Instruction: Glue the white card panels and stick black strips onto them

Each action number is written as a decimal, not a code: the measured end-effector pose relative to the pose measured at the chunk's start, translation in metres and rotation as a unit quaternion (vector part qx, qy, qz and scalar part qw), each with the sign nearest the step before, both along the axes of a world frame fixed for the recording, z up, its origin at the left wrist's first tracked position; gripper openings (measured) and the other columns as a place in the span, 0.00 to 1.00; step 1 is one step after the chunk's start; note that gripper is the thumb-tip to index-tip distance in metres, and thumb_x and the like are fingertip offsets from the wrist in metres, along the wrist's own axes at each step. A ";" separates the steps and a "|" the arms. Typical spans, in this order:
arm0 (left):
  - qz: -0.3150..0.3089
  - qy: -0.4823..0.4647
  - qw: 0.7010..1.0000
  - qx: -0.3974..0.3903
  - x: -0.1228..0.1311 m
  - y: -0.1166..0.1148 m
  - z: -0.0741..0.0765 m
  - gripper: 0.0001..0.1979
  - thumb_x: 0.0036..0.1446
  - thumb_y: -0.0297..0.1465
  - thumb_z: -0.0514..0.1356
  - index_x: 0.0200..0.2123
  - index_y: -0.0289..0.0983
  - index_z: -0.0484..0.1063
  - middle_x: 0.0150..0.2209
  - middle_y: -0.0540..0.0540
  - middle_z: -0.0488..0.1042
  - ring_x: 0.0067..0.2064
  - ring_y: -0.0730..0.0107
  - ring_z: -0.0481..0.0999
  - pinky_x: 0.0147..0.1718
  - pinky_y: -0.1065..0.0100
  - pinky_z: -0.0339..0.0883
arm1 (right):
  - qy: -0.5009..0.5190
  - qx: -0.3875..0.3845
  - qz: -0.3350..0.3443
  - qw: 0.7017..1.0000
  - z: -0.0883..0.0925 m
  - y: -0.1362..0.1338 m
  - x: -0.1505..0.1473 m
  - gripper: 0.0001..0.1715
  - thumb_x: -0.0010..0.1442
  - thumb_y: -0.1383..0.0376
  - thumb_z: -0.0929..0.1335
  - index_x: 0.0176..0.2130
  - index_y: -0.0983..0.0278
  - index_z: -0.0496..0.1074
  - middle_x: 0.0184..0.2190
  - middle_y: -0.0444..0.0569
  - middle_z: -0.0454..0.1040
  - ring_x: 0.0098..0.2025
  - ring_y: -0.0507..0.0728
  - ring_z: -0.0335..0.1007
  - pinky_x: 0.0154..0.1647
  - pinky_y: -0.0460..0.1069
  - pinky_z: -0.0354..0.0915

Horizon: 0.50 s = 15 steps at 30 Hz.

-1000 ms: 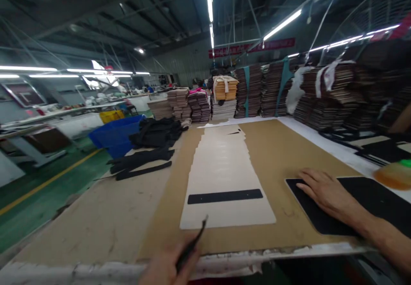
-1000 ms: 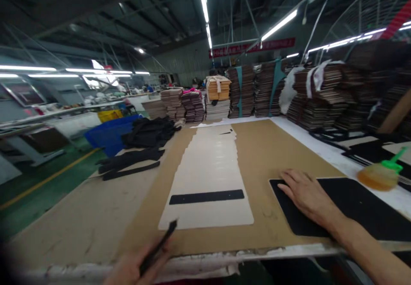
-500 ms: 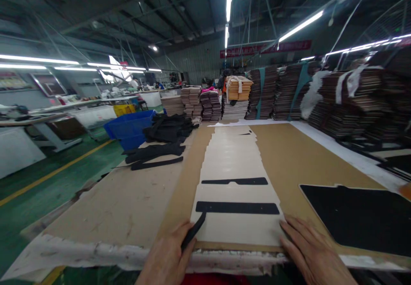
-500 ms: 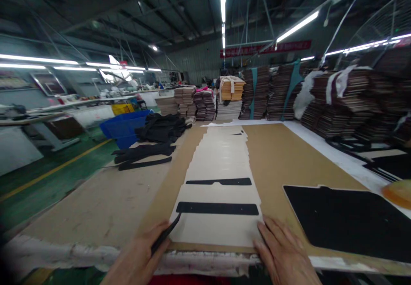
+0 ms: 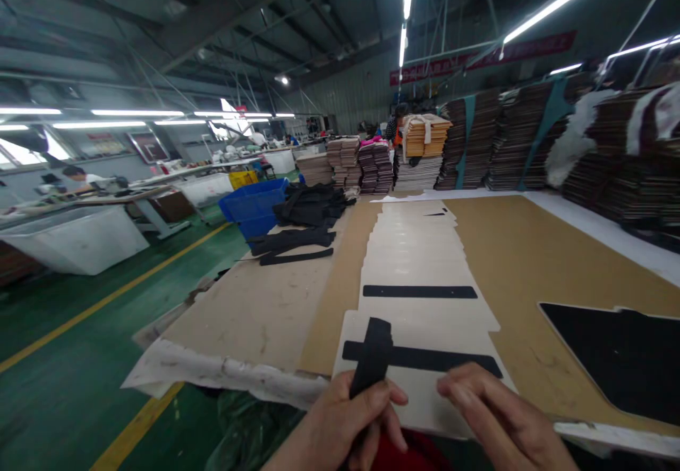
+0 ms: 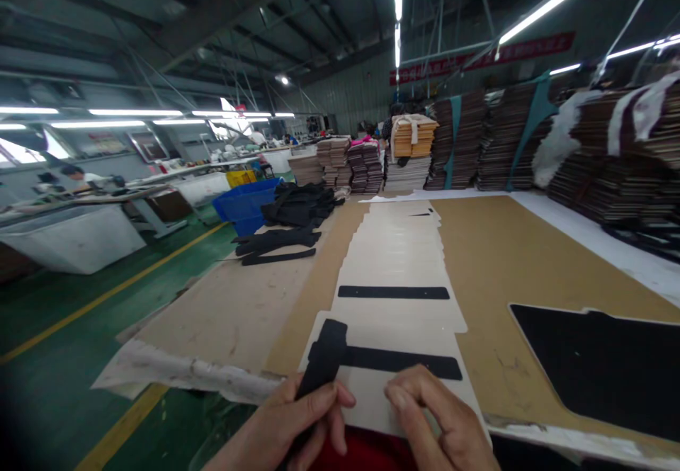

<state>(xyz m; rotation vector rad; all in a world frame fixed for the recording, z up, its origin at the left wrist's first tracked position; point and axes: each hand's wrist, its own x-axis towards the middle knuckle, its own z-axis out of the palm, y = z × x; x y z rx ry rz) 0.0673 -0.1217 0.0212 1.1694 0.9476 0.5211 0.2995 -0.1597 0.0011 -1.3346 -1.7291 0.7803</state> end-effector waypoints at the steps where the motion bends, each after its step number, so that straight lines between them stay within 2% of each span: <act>1: -0.013 -0.038 0.999 -0.011 0.006 0.001 -0.005 0.25 0.59 0.51 0.55 0.43 0.33 0.71 0.26 0.45 0.77 0.13 0.82 0.58 0.12 0.77 0.47 | 0.038 -0.037 0.000 0.999 0.007 0.004 -0.013 0.16 0.68 0.54 0.59 0.42 0.57 0.72 0.41 0.45 0.76 0.42 0.53 0.75 0.42 0.41 0.70; 4: -0.028 -0.051 0.998 -0.006 0.018 0.002 -0.014 0.27 0.62 0.51 0.53 0.32 0.31 0.74 0.18 0.48 0.69 0.13 0.82 0.57 0.13 0.77 0.48 | 0.103 -0.077 -0.008 0.992 0.013 0.011 -0.039 0.23 0.67 0.52 0.60 0.58 0.56 0.66 0.53 0.49 0.72 0.52 0.55 0.71 0.51 0.44 0.69; 7: -0.017 -0.011 1.000 0.001 0.021 0.000 -0.016 0.33 0.62 0.54 0.50 0.24 0.30 0.72 0.15 0.50 0.63 0.13 0.82 0.58 0.14 0.77 0.48 | 0.091 -0.044 -0.016 0.995 0.006 0.013 -0.046 0.28 0.66 0.52 0.61 0.61 0.59 0.66 0.56 0.53 0.70 0.55 0.58 0.70 0.55 0.48 0.68; 12: 0.021 0.008 1.000 -0.001 0.026 -0.001 -0.016 0.32 0.57 0.58 0.53 0.29 0.31 0.72 0.14 0.52 0.64 0.13 0.80 0.57 0.12 0.78 0.47 | 0.054 0.027 -0.041 0.997 -0.007 0.009 -0.044 0.26 0.64 0.57 0.65 0.60 0.60 0.67 0.58 0.55 0.70 0.54 0.59 0.71 0.56 0.50 0.68; 15: 0.037 0.001 0.999 0.000 0.031 0.001 -0.016 0.34 0.55 0.60 0.53 0.33 0.31 0.72 0.13 0.52 0.64 0.12 0.80 0.58 0.11 0.79 0.49 | 0.103 0.028 -0.051 0.993 -0.008 0.008 -0.047 0.23 0.62 0.58 0.68 0.56 0.59 0.71 0.55 0.54 0.72 0.52 0.60 0.72 0.54 0.49 0.69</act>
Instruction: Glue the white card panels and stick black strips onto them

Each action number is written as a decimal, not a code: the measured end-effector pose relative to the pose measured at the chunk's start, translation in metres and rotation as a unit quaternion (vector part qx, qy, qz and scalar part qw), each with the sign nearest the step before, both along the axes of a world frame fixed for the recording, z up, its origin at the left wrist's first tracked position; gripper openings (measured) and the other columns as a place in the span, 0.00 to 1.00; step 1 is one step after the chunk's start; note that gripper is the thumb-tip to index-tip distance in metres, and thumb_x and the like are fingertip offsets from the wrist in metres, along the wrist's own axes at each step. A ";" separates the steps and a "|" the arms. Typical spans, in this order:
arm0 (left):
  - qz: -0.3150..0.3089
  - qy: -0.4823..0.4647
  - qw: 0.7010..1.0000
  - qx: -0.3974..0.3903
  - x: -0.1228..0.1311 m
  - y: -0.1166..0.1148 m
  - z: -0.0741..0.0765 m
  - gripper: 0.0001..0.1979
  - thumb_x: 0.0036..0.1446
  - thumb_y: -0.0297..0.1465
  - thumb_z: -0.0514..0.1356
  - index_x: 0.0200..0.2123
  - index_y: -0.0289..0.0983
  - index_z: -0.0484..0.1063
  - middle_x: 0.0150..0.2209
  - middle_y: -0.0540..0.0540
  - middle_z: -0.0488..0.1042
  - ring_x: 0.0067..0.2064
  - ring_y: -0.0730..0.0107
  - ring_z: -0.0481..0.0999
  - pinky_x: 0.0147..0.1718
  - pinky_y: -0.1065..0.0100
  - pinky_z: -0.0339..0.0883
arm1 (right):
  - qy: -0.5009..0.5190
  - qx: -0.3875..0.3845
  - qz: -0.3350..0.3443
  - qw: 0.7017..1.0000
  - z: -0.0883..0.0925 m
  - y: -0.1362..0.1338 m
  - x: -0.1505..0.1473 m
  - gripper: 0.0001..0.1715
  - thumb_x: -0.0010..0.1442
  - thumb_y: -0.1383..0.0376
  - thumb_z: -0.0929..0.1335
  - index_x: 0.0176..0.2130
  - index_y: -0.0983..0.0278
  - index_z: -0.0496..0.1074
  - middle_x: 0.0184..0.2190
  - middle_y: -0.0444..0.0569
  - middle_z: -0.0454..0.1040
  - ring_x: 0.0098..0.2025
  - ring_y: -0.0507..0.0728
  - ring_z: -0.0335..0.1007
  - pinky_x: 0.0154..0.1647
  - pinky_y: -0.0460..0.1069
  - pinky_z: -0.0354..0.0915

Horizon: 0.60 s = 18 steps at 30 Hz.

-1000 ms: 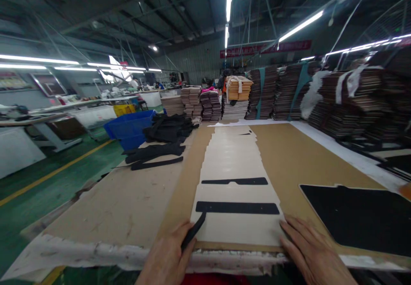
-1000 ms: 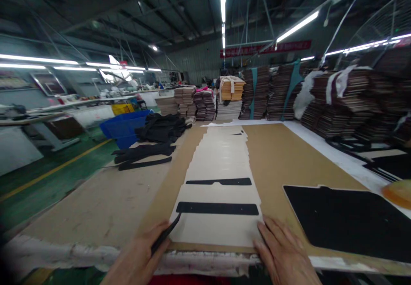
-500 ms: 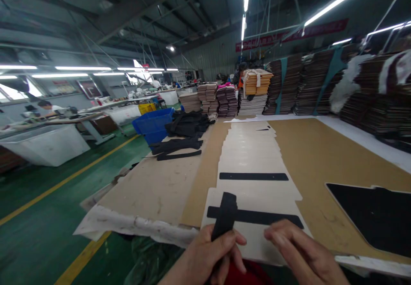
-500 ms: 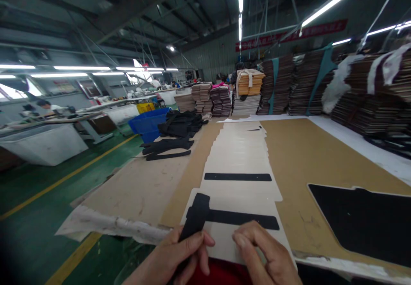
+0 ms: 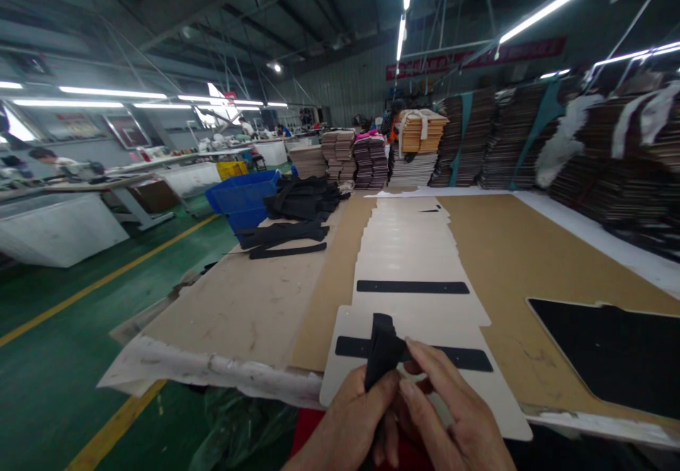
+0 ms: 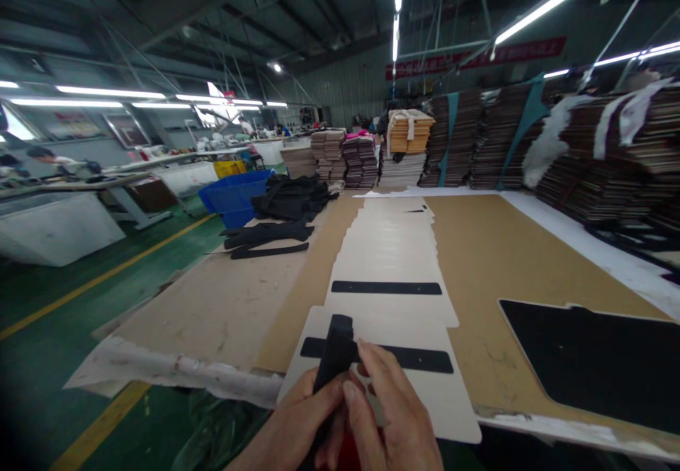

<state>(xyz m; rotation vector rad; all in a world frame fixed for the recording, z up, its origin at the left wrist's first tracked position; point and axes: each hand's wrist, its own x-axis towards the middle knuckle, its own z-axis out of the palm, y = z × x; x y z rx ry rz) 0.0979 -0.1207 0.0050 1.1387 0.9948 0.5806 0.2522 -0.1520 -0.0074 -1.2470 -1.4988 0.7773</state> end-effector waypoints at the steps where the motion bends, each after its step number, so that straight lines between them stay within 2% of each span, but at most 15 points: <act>1: 0.004 -0.008 1.000 -0.001 0.001 0.000 0.000 0.34 0.55 0.60 0.53 0.32 0.31 0.72 0.13 0.52 0.64 0.12 0.80 0.59 0.11 0.79 0.49 | 0.040 -0.019 -0.001 0.999 0.001 0.000 -0.002 0.21 0.62 0.57 0.68 0.54 0.60 0.72 0.51 0.54 0.74 0.49 0.59 0.73 0.50 0.48 0.71; 4: -0.004 -0.039 0.999 -0.009 0.004 0.000 -0.001 0.32 0.56 0.59 0.54 0.28 0.32 0.70 0.16 0.50 0.66 0.13 0.80 0.61 0.11 0.80 0.51 | 0.168 -0.119 0.025 0.978 0.003 0.000 -0.010 0.17 0.62 0.53 0.68 0.45 0.61 0.73 0.34 0.48 0.75 0.33 0.54 0.73 0.34 0.46 0.71; 6: -0.021 -0.028 0.999 -0.013 0.005 -0.001 0.000 0.33 0.57 0.59 0.53 0.25 0.32 0.70 0.16 0.49 0.66 0.13 0.80 0.62 0.11 0.79 0.52 | 0.230 -0.177 0.070 0.954 0.003 0.001 -0.013 0.18 0.62 0.50 0.67 0.38 0.62 0.71 0.23 0.42 0.69 0.23 0.52 0.68 0.25 0.45 0.66; 8: -0.040 0.003 0.999 -0.007 0.003 -0.002 0.001 0.34 0.58 0.58 0.51 0.24 0.31 0.70 0.15 0.48 0.66 0.13 0.79 0.62 0.12 0.78 0.52 | 0.291 -0.213 0.112 0.926 0.003 0.004 -0.012 0.20 0.61 0.49 0.68 0.32 0.63 0.69 0.17 0.39 0.64 0.17 0.50 0.63 0.20 0.45 0.60; 10: -0.061 0.014 0.998 -0.003 0.000 -0.002 0.003 0.31 0.58 0.57 0.53 0.29 0.32 0.71 0.18 0.47 0.69 0.15 0.79 0.63 0.13 0.78 0.52 | 0.362 -0.223 0.103 0.899 0.007 0.008 -0.006 0.21 0.59 0.50 0.70 0.28 0.63 0.67 0.18 0.39 0.66 0.18 0.50 0.63 0.22 0.44 0.60; 12: -0.070 0.011 0.997 -0.006 -0.004 -0.003 0.005 0.29 0.56 0.56 0.56 0.38 0.33 0.71 0.23 0.47 0.74 0.18 0.78 0.66 0.15 0.78 0.54 | 0.419 -0.207 0.050 0.883 0.016 0.015 0.004 0.18 0.56 0.53 0.73 0.30 0.63 0.70 0.24 0.42 0.72 0.24 0.50 0.68 0.29 0.44 0.65; 15: -0.035 0.022 0.999 -0.005 -0.007 -0.006 0.006 0.29 0.56 0.55 0.57 0.42 0.32 0.70 0.28 0.44 0.77 0.20 0.77 0.68 0.17 0.77 0.56 | 0.472 -0.158 -0.044 0.866 0.029 0.022 0.011 0.16 0.52 0.55 0.76 0.34 0.62 0.74 0.32 0.45 0.75 0.32 0.52 0.70 0.35 0.45 0.68; 18: 0.015 0.011 1.000 -0.017 -0.004 -0.008 0.005 0.30 0.56 0.55 0.56 0.41 0.32 0.70 0.33 0.40 0.79 0.22 0.75 0.72 0.19 0.75 0.59 | 0.483 -0.163 -0.032 0.859 0.029 0.021 0.002 0.14 0.51 0.55 0.76 0.30 0.62 0.74 0.31 0.45 0.75 0.29 0.51 0.68 0.31 0.45 0.67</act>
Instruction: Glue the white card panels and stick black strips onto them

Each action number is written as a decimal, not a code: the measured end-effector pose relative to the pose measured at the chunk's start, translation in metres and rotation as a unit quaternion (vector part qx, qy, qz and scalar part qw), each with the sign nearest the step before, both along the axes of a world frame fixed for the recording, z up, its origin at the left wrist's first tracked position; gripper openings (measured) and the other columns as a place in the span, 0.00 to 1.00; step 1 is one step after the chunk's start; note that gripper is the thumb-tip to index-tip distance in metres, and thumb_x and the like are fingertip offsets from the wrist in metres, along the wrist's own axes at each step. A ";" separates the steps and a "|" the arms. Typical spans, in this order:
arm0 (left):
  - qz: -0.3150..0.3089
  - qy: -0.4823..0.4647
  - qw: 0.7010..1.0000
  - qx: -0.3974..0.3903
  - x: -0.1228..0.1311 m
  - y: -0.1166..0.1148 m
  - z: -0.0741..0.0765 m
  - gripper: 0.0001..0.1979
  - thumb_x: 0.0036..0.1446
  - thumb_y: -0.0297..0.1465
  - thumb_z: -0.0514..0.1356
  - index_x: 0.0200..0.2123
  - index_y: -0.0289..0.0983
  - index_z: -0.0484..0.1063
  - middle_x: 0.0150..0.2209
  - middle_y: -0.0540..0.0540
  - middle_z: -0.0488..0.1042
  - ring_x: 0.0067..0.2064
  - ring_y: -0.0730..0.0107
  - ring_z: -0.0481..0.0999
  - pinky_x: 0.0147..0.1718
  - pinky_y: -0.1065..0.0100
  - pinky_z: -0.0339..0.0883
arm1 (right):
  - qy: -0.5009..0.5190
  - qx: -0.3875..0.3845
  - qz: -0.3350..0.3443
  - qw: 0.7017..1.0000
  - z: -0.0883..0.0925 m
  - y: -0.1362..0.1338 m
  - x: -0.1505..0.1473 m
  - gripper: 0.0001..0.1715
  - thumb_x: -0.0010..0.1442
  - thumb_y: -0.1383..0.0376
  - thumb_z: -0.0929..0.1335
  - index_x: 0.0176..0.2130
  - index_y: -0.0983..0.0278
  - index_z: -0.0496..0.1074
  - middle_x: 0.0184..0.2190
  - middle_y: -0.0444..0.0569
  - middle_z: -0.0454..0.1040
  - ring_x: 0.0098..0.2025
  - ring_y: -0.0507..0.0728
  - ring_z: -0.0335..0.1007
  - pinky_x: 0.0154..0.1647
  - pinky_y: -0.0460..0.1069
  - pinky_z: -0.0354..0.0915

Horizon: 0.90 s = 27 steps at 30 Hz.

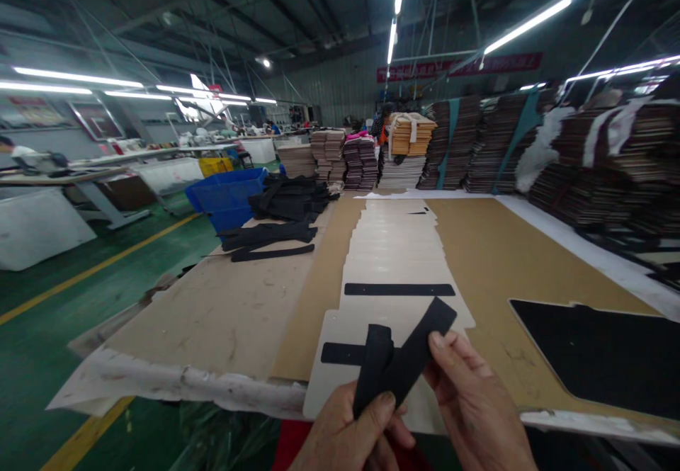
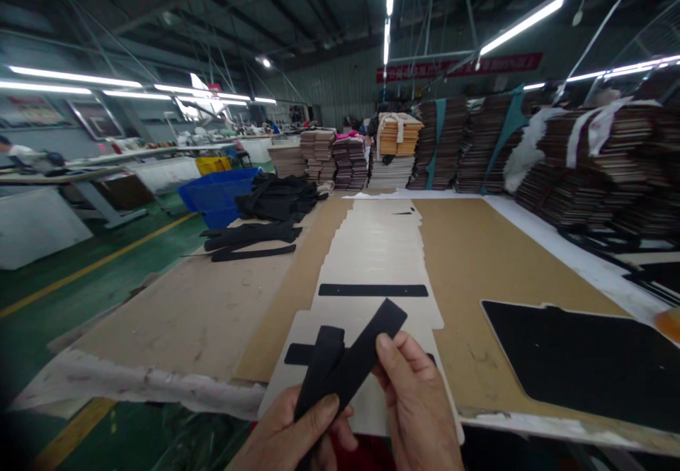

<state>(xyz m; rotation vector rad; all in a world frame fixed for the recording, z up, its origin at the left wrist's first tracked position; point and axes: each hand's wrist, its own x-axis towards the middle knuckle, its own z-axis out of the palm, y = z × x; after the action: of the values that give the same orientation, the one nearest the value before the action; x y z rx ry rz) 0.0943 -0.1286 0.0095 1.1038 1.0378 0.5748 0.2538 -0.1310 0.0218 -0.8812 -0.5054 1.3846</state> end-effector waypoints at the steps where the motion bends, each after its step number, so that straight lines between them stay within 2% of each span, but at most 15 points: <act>1: 0.008 -0.006 1.000 -0.004 0.001 0.000 0.000 0.31 0.55 0.56 0.57 0.41 0.32 0.70 0.33 0.40 0.78 0.22 0.74 0.72 0.20 0.74 0.59 | 0.000 -0.003 0.028 1.000 -0.003 -0.002 -0.005 0.14 0.52 0.55 0.76 0.29 0.62 0.74 0.28 0.44 0.74 0.26 0.51 0.66 0.30 0.45 0.67; 4: 0.002 -0.003 1.000 -0.002 0.002 0.000 0.002 0.32 0.54 0.57 0.58 0.39 0.31 0.71 0.27 0.43 0.77 0.22 0.73 0.72 0.21 0.73 0.60 | -0.003 -0.009 0.084 0.996 -0.013 -0.006 -0.013 0.15 0.54 0.54 0.75 0.28 0.62 0.74 0.22 0.43 0.71 0.21 0.49 0.61 0.27 0.46 0.65; 6: -0.028 0.012 1.000 0.000 -0.001 0.001 0.007 0.31 0.54 0.56 0.58 0.38 0.31 0.74 0.23 0.45 0.75 0.22 0.73 0.71 0.22 0.74 0.59 | -0.010 -0.001 0.076 0.997 -0.013 -0.006 -0.009 0.15 0.52 0.53 0.75 0.30 0.62 0.75 0.24 0.45 0.73 0.20 0.50 0.61 0.28 0.48 0.66; 8: -0.057 0.020 0.998 0.000 -0.005 0.002 0.012 0.30 0.55 0.56 0.58 0.37 0.31 0.75 0.24 0.46 0.75 0.23 0.74 0.70 0.22 0.74 0.57 | -0.014 0.011 0.082 0.996 -0.008 -0.004 -0.002 0.15 0.53 0.54 0.75 0.34 0.62 0.77 0.28 0.47 0.76 0.21 0.51 0.64 0.28 0.49 0.67; 10: -0.057 0.007 0.998 -0.015 -0.008 0.002 0.018 0.31 0.55 0.57 0.58 0.41 0.32 0.75 0.30 0.44 0.78 0.26 0.75 0.71 0.24 0.75 0.58 | -0.010 0.022 0.134 0.991 -0.002 -0.001 0.003 0.16 0.55 0.53 0.74 0.36 0.62 0.77 0.26 0.47 0.75 0.21 0.51 0.65 0.24 0.47 0.64; 12: -0.048 -0.027 0.998 -0.036 -0.010 0.002 0.022 0.33 0.55 0.58 0.57 0.45 0.33 0.74 0.35 0.41 0.79 0.29 0.73 0.74 0.26 0.74 0.61 | -0.008 0.032 0.206 0.978 0.001 0.000 0.002 0.18 0.55 0.52 0.73 0.35 0.64 0.76 0.21 0.44 0.70 0.17 0.49 0.61 0.18 0.43 0.56; 14: -0.064 -0.055 0.995 -0.050 -0.010 0.003 0.022 0.35 0.56 0.60 0.54 0.42 0.31 0.75 0.31 0.42 0.77 0.27 0.73 0.72 0.26 0.74 0.59 | -0.027 0.039 0.254 0.966 0.003 0.000 -0.002 0.19 0.55 0.50 0.73 0.36 0.64 0.77 0.19 0.42 0.68 0.14 0.46 0.56 0.17 0.42 0.53; 15: -0.074 -0.060 0.994 -0.048 -0.010 0.004 0.022 0.37 0.57 0.61 0.50 0.37 0.30 0.76 0.26 0.43 0.74 0.25 0.73 0.70 0.25 0.74 0.57 | -0.043 0.040 0.255 0.965 0.003 0.000 -0.004 0.20 0.55 0.50 0.73 0.37 0.64 0.77 0.20 0.42 0.68 0.15 0.47 0.58 0.19 0.43 0.56; 17: -0.079 -0.048 0.995 -0.039 -0.010 0.006 0.018 0.41 0.58 0.62 0.43 0.27 0.31 0.74 0.20 0.46 0.67 0.22 0.75 0.65 0.22 0.73 0.53 | -0.082 0.046 0.223 0.970 0.004 0.001 -0.007 0.19 0.54 0.51 0.74 0.39 0.62 0.78 0.25 0.44 0.73 0.22 0.50 0.67 0.29 0.47 0.66; 19: -0.066 -0.029 0.997 -0.029 -0.010 0.008 0.014 0.40 0.58 0.63 0.41 0.24 0.33 0.72 0.18 0.48 0.64 0.21 0.74 0.63 0.21 0.73 0.52 | -0.121 0.063 0.169 0.976 0.005 0.005 -0.005 0.19 0.54 0.52 0.74 0.41 0.61 0.77 0.31 0.46 0.75 0.30 0.53 0.70 0.37 0.48 0.68; 23: -0.018 -0.008 1.000 0.003 -0.005 0.006 0.013 0.35 0.56 0.62 0.48 0.30 0.33 0.72 0.19 0.51 0.63 0.21 0.75 0.62 0.22 0.72 0.54 | -0.164 0.082 0.088 0.979 0.013 0.013 0.006 0.23 0.58 0.53 0.72 0.50 0.58 0.71 0.37 0.46 0.75 0.31 0.52 0.68 0.36 0.47 0.68; 27: 0.030 0.037 0.998 0.036 -0.001 -0.002 0.024 0.33 0.53 0.59 0.58 0.46 0.35 0.72 0.23 0.51 0.67 0.22 0.73 0.64 0.23 0.71 0.56 | -0.169 0.082 0.050 0.981 0.024 0.015 0.010 0.22 0.56 0.54 0.74 0.47 0.60 0.72 0.39 0.47 0.75 0.38 0.53 0.71 0.39 0.46 0.70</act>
<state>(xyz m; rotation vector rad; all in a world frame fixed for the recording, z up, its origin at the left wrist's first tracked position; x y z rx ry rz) 0.0930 -0.1303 0.0336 1.1682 1.1245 0.6272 0.2635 -0.1156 0.0454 -0.9707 -0.9226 1.2661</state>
